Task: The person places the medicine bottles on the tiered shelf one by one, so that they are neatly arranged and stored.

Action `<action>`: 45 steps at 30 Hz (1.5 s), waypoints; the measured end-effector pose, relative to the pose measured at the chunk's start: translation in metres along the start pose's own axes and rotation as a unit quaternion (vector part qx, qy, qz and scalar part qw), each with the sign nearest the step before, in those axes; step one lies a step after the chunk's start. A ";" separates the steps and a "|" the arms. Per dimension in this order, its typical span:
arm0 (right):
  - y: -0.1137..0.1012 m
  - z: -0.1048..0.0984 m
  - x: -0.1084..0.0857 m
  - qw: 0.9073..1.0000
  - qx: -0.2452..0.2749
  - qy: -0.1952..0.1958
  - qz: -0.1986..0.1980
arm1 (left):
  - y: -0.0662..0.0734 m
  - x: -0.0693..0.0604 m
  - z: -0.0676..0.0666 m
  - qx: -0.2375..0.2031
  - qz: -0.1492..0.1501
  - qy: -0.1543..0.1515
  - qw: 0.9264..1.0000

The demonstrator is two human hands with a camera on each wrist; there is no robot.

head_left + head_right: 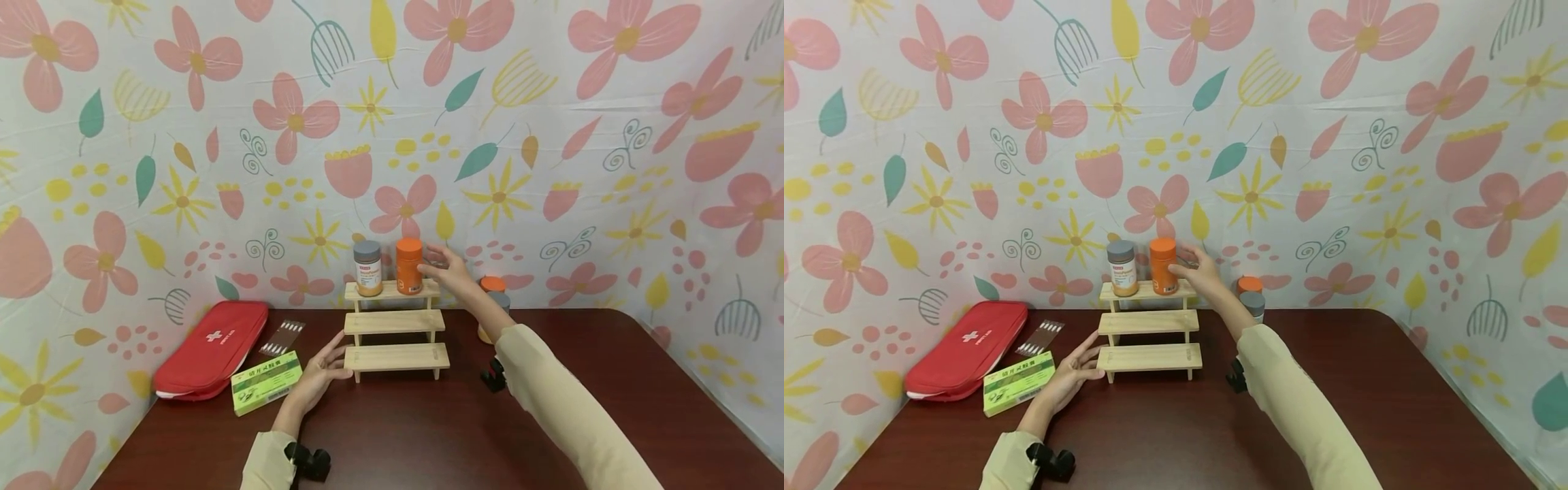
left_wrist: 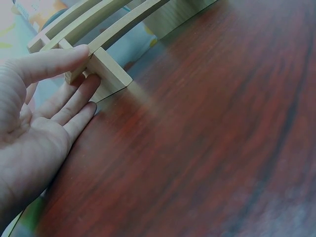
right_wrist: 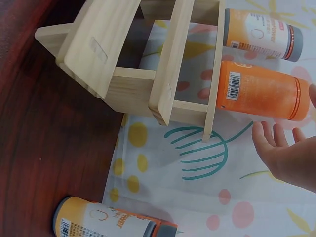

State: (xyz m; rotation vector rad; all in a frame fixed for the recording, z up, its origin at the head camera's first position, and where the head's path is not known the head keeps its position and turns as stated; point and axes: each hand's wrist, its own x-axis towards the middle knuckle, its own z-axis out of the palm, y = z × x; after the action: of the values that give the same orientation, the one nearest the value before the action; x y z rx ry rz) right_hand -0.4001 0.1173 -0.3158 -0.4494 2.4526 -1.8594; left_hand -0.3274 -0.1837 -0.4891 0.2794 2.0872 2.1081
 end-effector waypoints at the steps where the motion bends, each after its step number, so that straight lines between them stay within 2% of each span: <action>1: 0.001 -0.001 -0.002 1.000 0.003 0.000 0.002 | -0.001 0.000 0.000 0.002 0.002 0.000 1.000; 9: 0.008 -0.013 -0.017 1.000 0.029 0.008 -0.005 | -0.003 0.000 0.003 -0.006 -0.005 0.006 1.000; 19: 0.006 -0.052 -0.055 0.996 0.006 0.068 -0.055 | -0.004 0.002 0.010 -0.010 -0.010 -0.012 1.000; 24: 0.006 -0.065 -0.069 0.996 0.003 0.083 -0.042 | -0.003 0.003 0.009 -0.005 -0.004 -0.014 1.000; 29: 0.024 -0.069 -0.070 0.992 0.005 0.121 -0.039 | -0.005 -0.002 0.004 0.000 -0.010 0.000 1.000; 33: 0.041 -0.069 -0.071 0.985 0.047 0.164 -0.014 | -0.006 -0.005 0.000 -0.002 -0.016 0.007 1.000; 38: 0.058 -0.071 -0.076 0.965 0.111 0.235 0.024 | -0.003 -0.003 0.002 -0.002 -0.016 0.002 1.000; 41: 0.067 -0.069 -0.075 0.959 0.126 0.252 0.033 | -0.001 -0.003 0.002 -0.003 -0.017 0.009 1.000; 45: 0.078 -0.067 -0.073 0.956 0.123 0.264 0.039 | 0.001 -0.002 0.002 -0.009 -0.018 0.014 1.000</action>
State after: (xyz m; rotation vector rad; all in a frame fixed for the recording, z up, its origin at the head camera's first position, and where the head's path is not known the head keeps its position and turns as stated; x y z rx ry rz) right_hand -0.3597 0.2174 -0.3812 0.1810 2.4049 -2.4633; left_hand -0.3246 -0.1825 -0.4878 0.2079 2.0718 2.1213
